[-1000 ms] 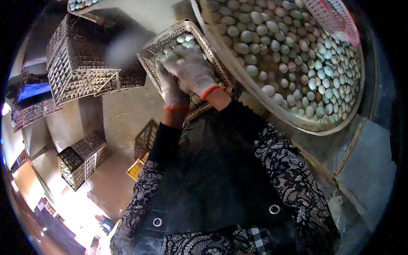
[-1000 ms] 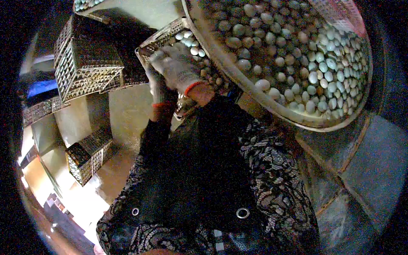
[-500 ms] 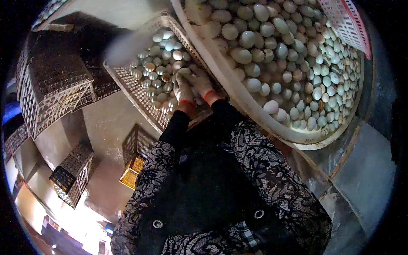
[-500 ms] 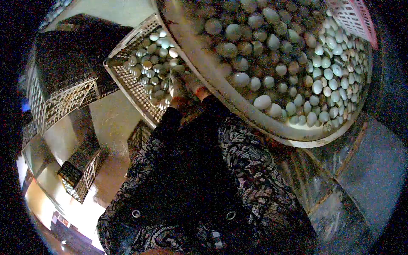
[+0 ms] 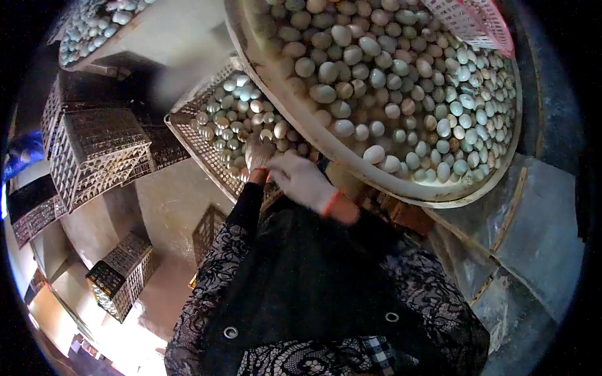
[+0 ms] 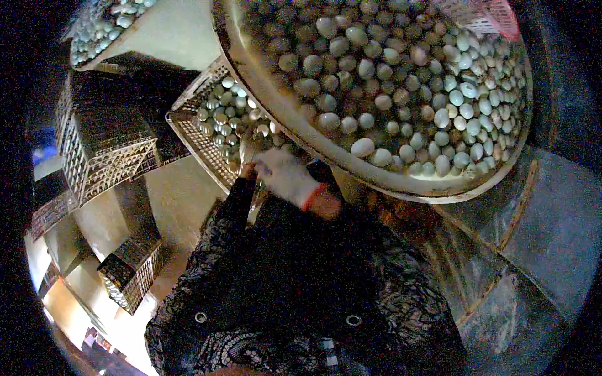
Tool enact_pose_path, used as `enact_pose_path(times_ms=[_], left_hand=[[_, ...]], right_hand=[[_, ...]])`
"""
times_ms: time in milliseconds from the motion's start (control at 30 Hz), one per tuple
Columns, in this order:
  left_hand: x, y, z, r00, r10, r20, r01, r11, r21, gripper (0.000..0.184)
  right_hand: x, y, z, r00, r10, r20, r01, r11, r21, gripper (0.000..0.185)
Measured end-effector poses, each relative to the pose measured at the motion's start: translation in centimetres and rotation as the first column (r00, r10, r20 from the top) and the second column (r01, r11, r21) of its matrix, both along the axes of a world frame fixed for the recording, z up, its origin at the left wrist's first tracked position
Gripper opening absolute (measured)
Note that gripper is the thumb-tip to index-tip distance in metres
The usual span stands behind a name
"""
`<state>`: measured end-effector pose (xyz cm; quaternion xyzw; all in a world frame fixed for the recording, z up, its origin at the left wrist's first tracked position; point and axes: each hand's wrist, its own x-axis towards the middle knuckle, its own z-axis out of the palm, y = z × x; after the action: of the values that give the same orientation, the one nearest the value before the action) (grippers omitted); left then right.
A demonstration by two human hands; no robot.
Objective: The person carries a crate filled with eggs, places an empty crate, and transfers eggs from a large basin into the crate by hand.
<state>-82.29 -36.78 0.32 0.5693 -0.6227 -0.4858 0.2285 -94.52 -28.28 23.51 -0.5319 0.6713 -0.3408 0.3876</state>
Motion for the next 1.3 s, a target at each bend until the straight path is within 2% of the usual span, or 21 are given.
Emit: enact_pose_path(times_ms=[33, 100, 167, 233, 267, 300, 367, 433, 500, 600, 667, 733, 767, 900, 967, 1067, 1133, 1167, 1233, 1267, 1300], left_hand=[[0.1, 0.1, 0.8, 0.998, 0.033, -0.053, -0.033, 0.999, -0.011, 0.04], [0.4, 0.3, 2.6, 0.983, 0.092, -0.159, -0.098, 0.995, -0.029, 0.036], [-0.4, 0.6, 8.8, 0.992, 0.122, 0.013, -0.123, 0.978, 0.171, 0.033], [0.1, 1.3, 9.4, 0.989, 0.109, -0.096, -0.085, 0.971, 0.224, 0.032], [-0.1, 1.7, 10.3, 0.999, 0.05, 0.02, -0.048, 0.996, -0.079, 0.033], [-0.1, 2.2, 11.2, 0.984, 0.047, 0.174, 0.019, 0.932, -0.361, 0.033], [-0.4, 3.5, 13.1, 0.995, 0.082, -0.062, -0.094, 0.968, -0.231, 0.036], [-0.4, 4.4, 16.8, 0.991, 0.131, -0.031, -0.133, 0.989, -0.07, 0.038], [-0.3, 5.2, 13.9, 0.981, 0.192, -0.039, -0.195, 0.974, -0.118, 0.044], [-0.1, 6.3, 16.4, 0.963, 0.263, 0.058, -0.259, 0.963, -0.072, 0.038], [-0.1, 7.5, 17.7, 0.95, 0.312, 0.013, -0.303, 0.93, -0.207, 0.032], [-0.1, 8.5, 17.7, 0.947, 0.319, 0.045, -0.306, 0.935, -0.181, 0.033], [-0.1, 8.9, 18.2, 0.948, 0.314, 0.055, -0.297, 0.933, -0.201, 0.034], [-0.8, 10.0, 18.4, 0.923, 0.378, 0.068, -0.372, 0.924, -0.092, 0.034], [-0.6, 10.1, 19.0, 0.959, 0.283, 0.002, -0.283, 0.958, -0.043, 0.035], [-0.6, 9.9, 19.8, 0.963, 0.261, -0.065, -0.263, 0.964, -0.031, 0.034], [-0.1, 9.7, 20.7, 0.96, 0.232, -0.158, -0.228, 0.973, 0.042, 0.035], [0.3, 9.6, 22.1, 0.953, 0.248, -0.175, -0.243, 0.969, 0.051, 0.035], [1.4, 9.2, 23.6, 0.894, 0.257, -0.367, -0.189, 0.959, 0.212, 0.036], [1.2, 9.1, 22.7, 0.827, 0.257, -0.5, -0.156, 0.959, 0.235, 0.045], [1.4, 9.3, 23.1, 0.818, 0.264, -0.511, -0.159, 0.958, 0.239, 0.045]], right_hand=[[-0.6, 0.3, 5.2, 0.993, 0.05, 0.109, -0.044, 0.997, -0.056, 0.016], [-2.7, 1.1, 10.4, 1.0, 0.003, 0.016, 0.002, 0.965, -0.261, 0.014], [-6.7, 0.4, 12.2, 0.968, -0.119, -0.222, 0.039, 0.941, -0.335, 0.016], [-10.4, -1.5, 12.6, 0.871, -0.197, -0.45, 0.051, 0.947, -0.316, 0.025], [-12.3, -2.2, 10.4, 0.785, -0.16, -0.599, 0.046, 0.978, -0.202, 0.031], [-13.9, -2.7, 7.2, 0.682, -0.098, -0.724, 0.043, 0.995, -0.095, 0.038], [-16.3, -3.9, 3.7, 0.655, 0.098, -0.749, 0.007, 0.991, 0.136, 0.045], [-15.8, -4.9, 4.1, 0.586, 0.22, -0.78, -0.008, 0.964, 0.266, 0.05], [-17.7, -4.6, 1.0, 0.46, 0.221, -0.86, -0.099, 0.975, 0.197, 0.053], [-18.1, -4.4, 0.8, 0.478, 0.26, -0.839, -0.157, 0.965, 0.21, 0.056], [-17.6, -4.6, 0.8, 0.453, 0.259, -0.853, -0.214, 0.961, 0.178, 0.054], [-16.7, -4.3, 2.4, 0.387, 0.334, -0.859, -0.079, 0.941, 0.329, 0.048], [-17.2, -4.3, 1.7, 0.38, 0.342, -0.859, -0.099, 0.939, 0.33, 0.048], [-19.3, -3.9, 0.1, 0.394, 0.324, -0.86, -0.154, 0.946, 0.286, 0.039], [-19.4, -3.6, 0.5, 0.407, 0.335, -0.85, -0.182, 0.941, 0.284, 0.038], [-20.2, -2.8, 1.1, 0.352, 0.337, -0.873, -0.213, 0.937, 0.276, 0.037], [-21.8, -2.7, 1.5, 0.508, 0.206, -0.837, -0.199, 0.973, 0.119, 0.041], [-20.0, -2.6, 3.9, 0.488, 0.218, -0.845, -0.212, 0.969, 0.127, 0.041], [-15.5, -2.5, 9.1, 0.559, 0.001, -0.829, -0.138, 0.986, -0.092, 0.04], [-12.7, -2.4, 11.5, 0.545, 0.009, -0.838, -0.151, 0.985, -0.088, 0.04], [-9.7, -2.5, 13.6, 0.734, 0.011, -0.679, -0.124, 0.985, -0.117, 0.036]])
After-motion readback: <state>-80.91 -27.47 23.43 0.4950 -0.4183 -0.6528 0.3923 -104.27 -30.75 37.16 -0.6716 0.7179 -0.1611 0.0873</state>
